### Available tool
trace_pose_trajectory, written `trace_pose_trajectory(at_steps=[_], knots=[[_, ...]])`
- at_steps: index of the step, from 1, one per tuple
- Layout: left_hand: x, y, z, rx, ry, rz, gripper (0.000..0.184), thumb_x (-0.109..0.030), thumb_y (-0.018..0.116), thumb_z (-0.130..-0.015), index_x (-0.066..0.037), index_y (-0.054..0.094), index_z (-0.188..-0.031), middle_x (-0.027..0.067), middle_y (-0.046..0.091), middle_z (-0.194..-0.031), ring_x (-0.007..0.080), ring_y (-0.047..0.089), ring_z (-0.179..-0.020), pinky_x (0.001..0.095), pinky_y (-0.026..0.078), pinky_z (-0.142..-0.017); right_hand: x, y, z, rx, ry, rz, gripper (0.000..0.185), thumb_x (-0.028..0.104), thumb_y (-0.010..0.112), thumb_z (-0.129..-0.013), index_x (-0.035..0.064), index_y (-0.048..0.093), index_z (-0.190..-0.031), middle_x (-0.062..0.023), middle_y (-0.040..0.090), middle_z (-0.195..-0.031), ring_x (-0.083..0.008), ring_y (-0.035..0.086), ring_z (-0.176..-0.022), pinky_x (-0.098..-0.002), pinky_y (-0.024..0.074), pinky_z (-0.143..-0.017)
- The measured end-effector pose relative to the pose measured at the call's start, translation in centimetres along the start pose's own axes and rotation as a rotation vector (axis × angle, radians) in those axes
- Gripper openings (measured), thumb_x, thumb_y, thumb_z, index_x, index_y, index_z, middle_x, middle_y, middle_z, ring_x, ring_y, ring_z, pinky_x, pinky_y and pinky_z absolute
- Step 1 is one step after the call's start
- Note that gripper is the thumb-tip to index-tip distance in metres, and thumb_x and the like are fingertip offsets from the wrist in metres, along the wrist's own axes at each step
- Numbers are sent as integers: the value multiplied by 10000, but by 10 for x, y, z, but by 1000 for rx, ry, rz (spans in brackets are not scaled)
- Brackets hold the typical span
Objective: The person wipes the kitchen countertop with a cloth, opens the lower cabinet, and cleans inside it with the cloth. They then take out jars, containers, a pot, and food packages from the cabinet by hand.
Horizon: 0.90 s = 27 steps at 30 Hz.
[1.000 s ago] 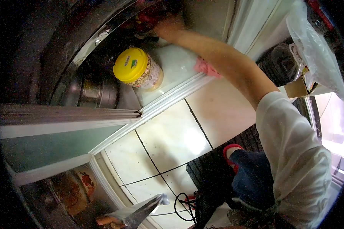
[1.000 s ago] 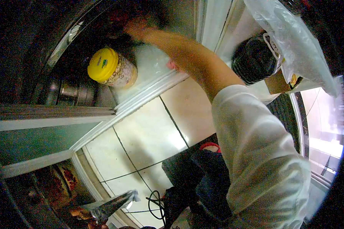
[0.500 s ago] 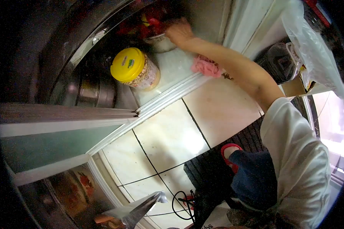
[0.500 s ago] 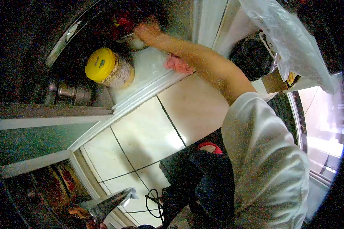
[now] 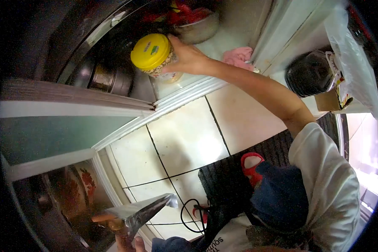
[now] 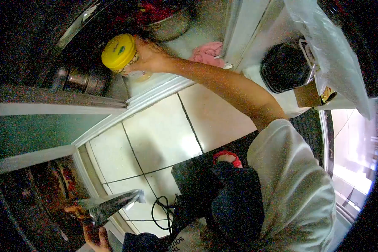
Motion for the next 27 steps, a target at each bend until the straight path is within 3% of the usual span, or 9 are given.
trace_pose_trajectory(at_steps=[2, 4, 6, 9, 14, 18, 20, 25, 27], knots=[[-4, 0, 0, -1, -8, -4, 548, -254, 721, -810, 28, 497, -1224, 75, 615, -1048, 152, 556, -907, 278, 433, -785, 17, 12, -6, -77, -83, -12, 968, 432, 768, -623, 122, 298, -1410, -323, 414, -1285, -424, 429, -1199, -411, 385, -987], [-1, -2, 2, 3, -21, 3, 549, -248, 718, -813, 27, 493, -1232, 79, 614, -1062, 153, 558, -926, 278, 432, -799, 48, 14, -7, -248, -203, 554, 968, 444, 761, -636, 119, 282, -1411, -328, 316, -1361, -501, 364, -1215, -512, 361, -983], [9, -6, 3, 19, -90, -7, 544, -242, 714, -817, 27, 493, -1234, 80, 610, -1067, 151, 554, -938, 278, 427, -818, 54, 24, -25, -132, -178, 516, 983, 494, 755, -625, 138, 289, -1414, -323, 250, -1403, -562, 289, -1234, -611, 319, -964], [6, -1, -2, 28, -55, 25, 515, -231, 704, -827, 31, 500, -1220, 74, 608, -1050, 144, 547, -922, 272, 421, -817, 45, 43, -61, 154, -94, 644, 1065, 619, 729, -575, 172, 277, -1429, -310, 234, -1422, -544, 261, -1268, -654, 266, -980], [12, -8, -1, 70, -57, 13, 518, -216, 696, -834, 35, 492, -1239, 82, 595, -1111, 152, 546, -968, 272, 412, -853, 41, 69, -86, 457, 146, 686, 1076, 633, 716, -581, 177, 253, -1439, -278, 204, -1452, -516, 236, -1298, -671, 184, -1021], [15, -11, -1, 50, -75, 44, 557, -231, 705, -826, 32, 481, -1263, 88, 578, -1158, 154, 534, -1013, 272, 400, -881, 22, 80, -92, 689, 243, 721, 1118, 585, 744, -572, 216, 173, -1459, -180, 349, -1425, -420, 320, -1297, -702, 183, -996], [19, -14, -1, 54, -60, 53, 566, -235, 708, -824, 32, 479, -1267, 89, 576, -1160, 153, 531, -1017, 272, 399, -883, 22, 76, -95, 491, 170, 740, 1122, 542, 764, -556, 223, 179, -1459, -155, 402, -1399, -387, 337, -1299, -715, 214, -970], [34, -25, 4, 23, -71, 79, 522, -225, 716, -818, 29, 507, -1224, 72, 602, -1088, 144, 539, -947, 269, 410, -838, 70, 50, -61, 66, 45, 1044, 894, 386, 738, -571, 149, 390, -1360, -198, 396, -1364, -434, 373, -1248, -695, 316, -926], [35, -27, 7, 7, -63, 84, 513, -230, 719, -815, 28, 515, -1208, 67, 608, -1062, 142, 540, -926, 268, 412, -823, 63, 44, -66, 312, -33, 645, 642, 395, 668, -672, 127, 525, -1238, -158, 588, -1152, -365, 531, -1082, -491, 419, -867]])
Point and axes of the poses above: each hand's wrist, its own z-axis away from the middle knuckle, its own y-axis out of the palm, x = y × z, the point moved 5 cm from there along -z, towards the middle knuckle
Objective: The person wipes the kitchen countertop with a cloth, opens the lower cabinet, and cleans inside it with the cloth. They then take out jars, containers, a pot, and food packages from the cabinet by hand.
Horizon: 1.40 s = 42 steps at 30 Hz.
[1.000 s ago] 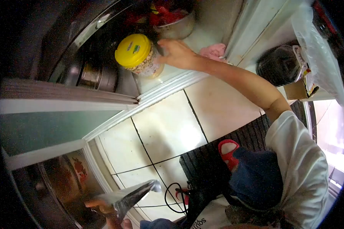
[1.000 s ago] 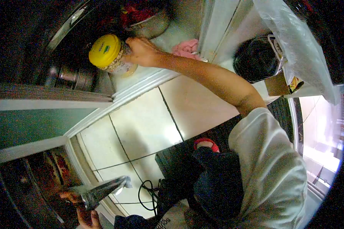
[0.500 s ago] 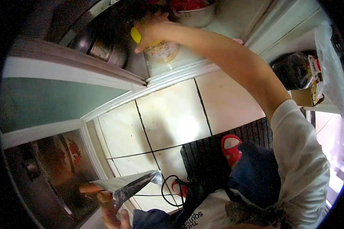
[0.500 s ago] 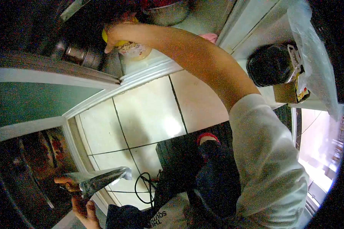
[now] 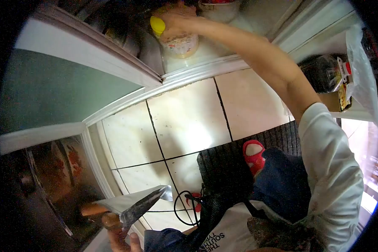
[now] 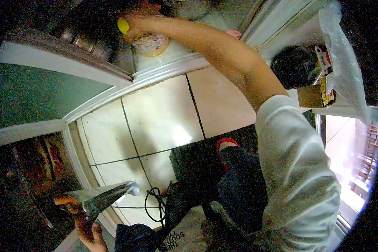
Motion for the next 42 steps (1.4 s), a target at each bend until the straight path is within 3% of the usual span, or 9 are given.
trace_pose_trajectory(at_steps=[12, 19, 21, 33, 35, 36, 37, 38, 42], knots=[[1, -5, 14, -54, -51, -62, 564, -302, 733, -798, 36, 517, -1195, 71, 611, -1028, 145, 538, -895, 270, 418, -791, -10, -4, 24, -227, 45, -52, 703, 370, 725, -603, 184, 531, -1252, -197, 427, -1245, -423, 382, -1127, -576, 363, -908], [-6, -4, 13, -56, -77, -86, 619, -323, 749, -780, 46, 500, -1211, 101, 604, -1071, 167, 539, -945, 290, 419, -825, -18, -8, 24, -250, 120, -173, 702, 354, 730, -600, 181, 533, -1251, -205, 424, -1253, -429, 386, -1133, -578, 368, -892], [-3, -6, 14, -51, -129, -120, 629, -319, 750, -779, 45, 494, -1223, 106, 599, -1091, 173, 538, -960, 299, 413, -846, -12, -8, 25, -54, 48, -273, 735, 353, 733, -593, 184, 515, -1275, -214, 419, -1264, -434, 413, -1126, -571, 371, -894], [-2, -4, 3, -38, -103, -126, 669, -329, 741, -785, 47, 463, -1264, 125, 585, -1134, 197, 537, -988, 315, 418, -849, 23, -21, -8, -203, 3, -313, 746, 337, 710, -615, 113, 489, -1291, -232, 511, -1207, -409, 460, -1146, -501, 400, -924], [-3, -3, 2, -28, -103, -126, 668, -337, 739, -787, 47, 465, -1259, 120, 588, -1126, 191, 539, -979, 310, 420, -842, 30, 13, -47, -65, -221, -524, 602, 468, 724, -577, 58, 669, -1016, -203, 630, -1050, -356, 574, -1022, -447, 452, -876], [-1, -4, 1, -34, -109, -122, 668, -344, 738, -787, 45, 467, -1259, 115, 588, -1126, 186, 539, -978, 305, 418, -842, 26, 42, -84, -543, -225, -453, 512, 428, 676, -588, 39, 679, -921, -220, 643, -913, -360, 598, -932, -454, 479, -818], [-1, -3, 1, -39, -112, -119, 669, -350, 736, -787, 43, 469, -1258, 110, 588, -1126, 180, 538, -976, 299, 416, -842, 33, 23, -68, -548, -218, -455, 512, 428, 676, -588, 39, 679, -921, -220, 643, -913, -360, 598, -932, -454, 479, -818], [-5, 0, 0, -58, -82, -113, 621, -353, 728, -795, 41, 492, -1213, 81, 601, -1056, 157, 532, -912, 275, 416, -792, 43, 18, -57, -263, -164, -297, 578, 365, 678, -595, 61, 597, -1080, -214, 516, -1123, -405, 478, -1088, -574, 406, -865], [3, -6, -6, 14, 4, -221, 497, -342, 692, -830, 23, 502, -1110, 19, 526, -794, 102, 403, -674, 266, 355, -603, 62, 41, -35, 48, -173, -25, 693, 222, 611, -580, 151, 531, -1265, -204, 378, -1316, -456, 321, -1240, -694, 330, -901]])
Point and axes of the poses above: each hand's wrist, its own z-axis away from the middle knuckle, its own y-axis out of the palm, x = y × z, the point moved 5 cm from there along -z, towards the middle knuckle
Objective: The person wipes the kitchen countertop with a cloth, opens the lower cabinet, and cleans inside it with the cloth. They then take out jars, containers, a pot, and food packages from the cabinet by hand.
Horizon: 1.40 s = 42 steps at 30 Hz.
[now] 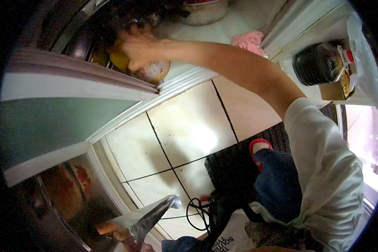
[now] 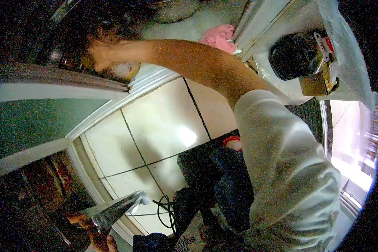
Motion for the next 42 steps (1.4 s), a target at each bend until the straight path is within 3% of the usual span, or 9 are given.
trace_pose_trajectory(at_steps=[5, 10, 15, 21, 24, 26, 29, 32, 42], knots=[[6, 6, -11, 78, -50, 30, 520, -302, 676, -846, 28, 464, -1187, 30, 553, -836, 112, 441, -715, 267, 374, -634, 2, 11, 15, -370, -82, 33, 788, 197, 612, -533, 244, 500, -1312, -224, 391, -1297, -436, 343, -1176, -627, 355, -880], [14, 6, -13, 30, 28, 53, 629, -245, 704, -825, 49, 412, -1298, 118, 605, -1042, 169, 536, -903, 280, 422, -767, -7, 40, -9, -167, -124, -65, 759, 225, 640, -533, 188, 524, -1282, -229, 398, -1302, -433, 315, -1222, -649, 327, -883], [16, 13, -11, 22, 76, 99, 604, -222, 701, -829, 50, 422, -1291, 126, 602, -1035, 151, 529, -868, 270, 418, -729, -37, 2, 65, -721, -263, -426, 505, 221, 626, -689, 81, 584, -1173, -165, 467, -1266, -336, 362, -1238, -472, 385, -935], [-6, 21, -16, 181, 10, 0, 538, -146, 644, -859, 29, 408, -1310, 119, 592, -1079, 162, 542, -917, 286, 431, -777, -178, -11, 153, -706, 550, -515, 262, 226, 569, -770, 76, 674, -957, -156, 656, -928, -342, 620, -842, -369, 495, -796], [-22, 29, -18, 238, 40, -58, 525, -129, 625, -865, 30, 401, -1312, 127, 590, -1094, 178, 553, -949, 295, 432, -807, -237, -14, 159, -693, 669, -208, 296, 300, 559, -817, 58, 675, -942, -148, 666, -934, -307, 646, -826, -361, 509, -744], [-26, 32, -17, 269, 36, -69, 517, -125, 618, -866, 32, 401, -1308, 132, 590, -1101, 186, 558, -961, 300, 432, -819, -243, -21, 165, -519, 887, -834, 557, 544, 464, -869, 35, 640, -1010, -172, 668, -922, -313, 657, -840, -416, 528, -739], [-23, 31, -13, 217, 37, -75, 486, -145, 634, -857, 50, 441, -1258, 153, 591, -1109, 206, 558, -974, 327, 438, -828, -231, -16, 147, -632, 938, -1352, 497, 400, 540, -879, 71, 481, -1248, -263, 512, -1200, -362, 618, -952, -421, 552, -711], [-39, 30, -9, 237, 5, -157, 492, -153, 642, -853, 51, 449, -1257, 161, 590, -1109, 219, 557, -976, 353, 435, -836, -248, 16, 116, -617, 892, -1790, 511, 382, 545, -881, 76, 438, -1276, -267, 495, -1219, -385, 609, -960, -444, 551, -722], [-51, 31, 11, 166, -28, -37, 461, -138, 634, -861, 44, 465, -1250, 141, 571, -1155, 208, 518, -1031, 341, 387, -905, -276, 31, 68, -694, 722, -2097, 432, 273, 484, -922, 91, 382, -1301, -270, 484, -1229, -450, 576, -992, -538, 537, -749]])
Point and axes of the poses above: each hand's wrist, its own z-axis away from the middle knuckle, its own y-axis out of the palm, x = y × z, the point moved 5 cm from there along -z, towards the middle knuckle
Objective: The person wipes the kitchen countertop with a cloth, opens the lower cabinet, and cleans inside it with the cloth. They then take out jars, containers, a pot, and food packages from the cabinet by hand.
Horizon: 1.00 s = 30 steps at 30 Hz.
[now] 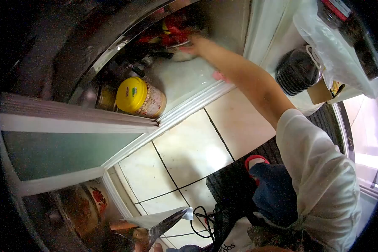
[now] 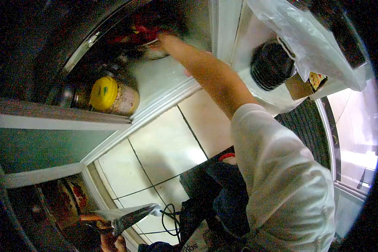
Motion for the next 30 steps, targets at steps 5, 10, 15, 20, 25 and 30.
trace_pose_trajectory(at_steps=[5, 10, 15, 20, 25, 30], knots=[[3, 0, 8, -27, -47, -36, 438, -152, 640, -858, 37, 487, -1223, 130, 589, -1120, 203, 534, -988, 332, 406, -867, 17, -4, 28, -73, 86, -146, 356, 247, 471, -922, 102, 437, -1245, -241, 528, -1179, -453, 588, -967, -555, 529, -755], [-6, 0, 7, -14, -63, -96, 426, -220, 667, -845, 35, 528, -1157, 117, 618, -1029, 179, 538, -856, 319, 432, -742, 46, -13, 61, -47, 50, 161, 335, 198, 508, -900, 97, 450, -1214, -197, 552, -1173, -468, 585, -943, -568, 535, -738], [5, -3, 10, -20, -131, -124, 393, -190, 667, -845, 27, 530, -1143, 72, 619, -986, 126, 518, -771, 249, 412, -652, 72, -30, 98, -114, -4, 332, 325, 153, 493, -870, 96, 460, -1189, -208, 561, -1141, -415, 643, -797, -503, 572, -705], [-2, 1, 12, -43, 37, 0, 349, -115, 634, -858, 12, 520, -1163, 64, 615, -989, 114, 513, -797, 236, 407, -678, 76, -33, 134, 21, -15, 452, 312, 139, 498, -848, 25, 472, -1137, -222, 596, -1025, -382, 649, -833, -462, 582, -709], [-5, 1, 12, -30, 31, -16, 370, -116, 641, -856, 20, 511, -1174, 85, 608, -1057, 152, 538, -923, 270, 414, -803, 63, -23, 165, 134, 39, 492, 280, 119, 552, -810, -29, 493, -1040, -214, 630, -913, -321, 673, -755, -378, 598, -644], [1, -3, 17, -46, 46, 65, 398, -131, 648, -859, 32, 497, -1189, 87, 604, -1071, 159, 541, -944, 274, 413, -822, 55, -24, 200, 90, 80, 472, 293, 95, 532, -790, -65, 477, -1029, -259, 596, -898, -357, 653, -724, -440, 582, -692]])
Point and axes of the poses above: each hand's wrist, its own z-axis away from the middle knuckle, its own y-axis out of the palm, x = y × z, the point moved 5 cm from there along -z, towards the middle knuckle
